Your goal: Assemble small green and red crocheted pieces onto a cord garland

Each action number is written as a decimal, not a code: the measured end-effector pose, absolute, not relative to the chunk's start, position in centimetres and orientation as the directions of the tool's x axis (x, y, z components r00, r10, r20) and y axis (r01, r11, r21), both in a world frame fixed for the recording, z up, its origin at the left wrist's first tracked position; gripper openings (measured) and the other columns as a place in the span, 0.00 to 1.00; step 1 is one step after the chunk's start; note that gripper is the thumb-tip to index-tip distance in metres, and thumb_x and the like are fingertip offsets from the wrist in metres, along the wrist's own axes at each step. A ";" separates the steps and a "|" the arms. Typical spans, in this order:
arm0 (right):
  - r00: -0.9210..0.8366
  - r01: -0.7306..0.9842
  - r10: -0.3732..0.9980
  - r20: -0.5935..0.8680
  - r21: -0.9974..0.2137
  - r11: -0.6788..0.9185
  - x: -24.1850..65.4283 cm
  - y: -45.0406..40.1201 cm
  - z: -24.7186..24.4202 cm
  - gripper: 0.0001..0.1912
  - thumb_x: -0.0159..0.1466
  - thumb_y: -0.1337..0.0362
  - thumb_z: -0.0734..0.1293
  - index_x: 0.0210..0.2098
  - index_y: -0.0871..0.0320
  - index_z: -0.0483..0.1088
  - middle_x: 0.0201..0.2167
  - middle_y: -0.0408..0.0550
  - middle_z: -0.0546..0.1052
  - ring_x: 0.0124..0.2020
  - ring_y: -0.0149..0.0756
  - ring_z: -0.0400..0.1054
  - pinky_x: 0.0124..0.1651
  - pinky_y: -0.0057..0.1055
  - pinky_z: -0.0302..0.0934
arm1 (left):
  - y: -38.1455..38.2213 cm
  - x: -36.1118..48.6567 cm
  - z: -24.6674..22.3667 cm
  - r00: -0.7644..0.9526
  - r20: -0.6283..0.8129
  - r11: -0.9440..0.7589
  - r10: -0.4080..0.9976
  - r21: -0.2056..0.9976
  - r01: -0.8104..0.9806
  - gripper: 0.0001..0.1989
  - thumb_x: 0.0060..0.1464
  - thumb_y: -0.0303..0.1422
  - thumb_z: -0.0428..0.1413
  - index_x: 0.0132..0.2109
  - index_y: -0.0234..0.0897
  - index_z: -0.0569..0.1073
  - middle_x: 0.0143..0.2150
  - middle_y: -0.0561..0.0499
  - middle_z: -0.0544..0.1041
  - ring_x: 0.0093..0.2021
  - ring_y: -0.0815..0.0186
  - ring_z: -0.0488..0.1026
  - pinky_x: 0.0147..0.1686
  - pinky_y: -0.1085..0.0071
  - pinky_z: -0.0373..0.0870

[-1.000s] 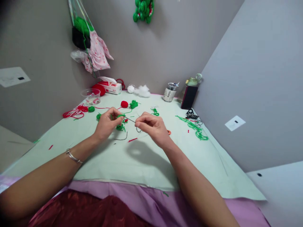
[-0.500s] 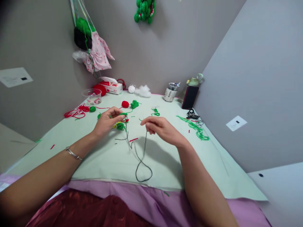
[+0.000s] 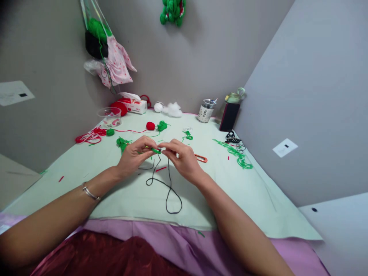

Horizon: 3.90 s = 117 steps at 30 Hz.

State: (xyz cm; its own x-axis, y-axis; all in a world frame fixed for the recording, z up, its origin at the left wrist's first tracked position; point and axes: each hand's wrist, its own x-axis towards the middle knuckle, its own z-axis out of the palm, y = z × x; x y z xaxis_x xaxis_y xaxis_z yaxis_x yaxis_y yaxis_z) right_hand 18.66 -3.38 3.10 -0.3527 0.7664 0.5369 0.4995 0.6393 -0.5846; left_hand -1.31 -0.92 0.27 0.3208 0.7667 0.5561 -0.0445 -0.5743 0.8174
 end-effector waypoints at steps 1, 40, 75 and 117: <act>-0.375 0.507 0.752 0.542 -0.559 0.656 18.6 -3.4 3.0 0.08 0.67 0.67 0.64 0.42 0.54 0.76 0.30 0.44 0.71 0.32 0.32 0.65 0.36 0.30 0.59 | -0.9 -1.3 0.2 0.346 0.534 -0.554 0.772 0.831 -0.048 0.03 0.57 0.28 0.59 0.38 0.40 0.76 0.39 0.50 0.72 0.41 0.65 0.71 0.42 0.68 0.70; -0.195 0.548 0.867 0.459 -0.682 0.485 15.9 -3.5 2.2 0.06 0.62 0.62 0.71 0.29 0.57 0.75 0.26 0.42 0.69 0.26 0.30 0.61 0.32 0.30 0.55 | -1.2 -0.7 1.0 0.301 0.265 -0.227 0.916 0.962 -0.154 0.09 0.54 0.36 0.62 0.34 0.38 0.71 0.33 0.54 0.72 0.36 0.68 0.70 0.40 0.70 0.66; -0.193 0.658 0.870 0.455 -0.597 0.458 20.8 -3.8 5.0 0.18 0.68 0.68 0.59 0.56 0.55 0.66 0.27 0.41 0.71 0.27 0.31 0.63 0.35 0.31 0.60 | 0.9 -2.4 0.4 0.190 0.427 -0.416 0.884 0.904 -0.097 0.09 0.54 0.33 0.62 0.42 0.37 0.75 0.40 0.50 0.75 0.39 0.66 0.74 0.43 0.67 0.72; -0.296 0.533 0.821 0.488 -0.629 0.566 19.8 -3.6 4.2 0.05 0.66 0.65 0.68 0.36 0.53 0.78 0.29 0.44 0.70 0.32 0.34 0.64 0.35 0.32 0.58 | 0.1 -2.6 1.7 0.629 0.014 0.154 0.777 0.965 -0.213 0.11 0.55 0.37 0.63 0.42 0.34 0.79 0.32 0.50 0.76 0.33 0.67 0.74 0.42 0.64 0.71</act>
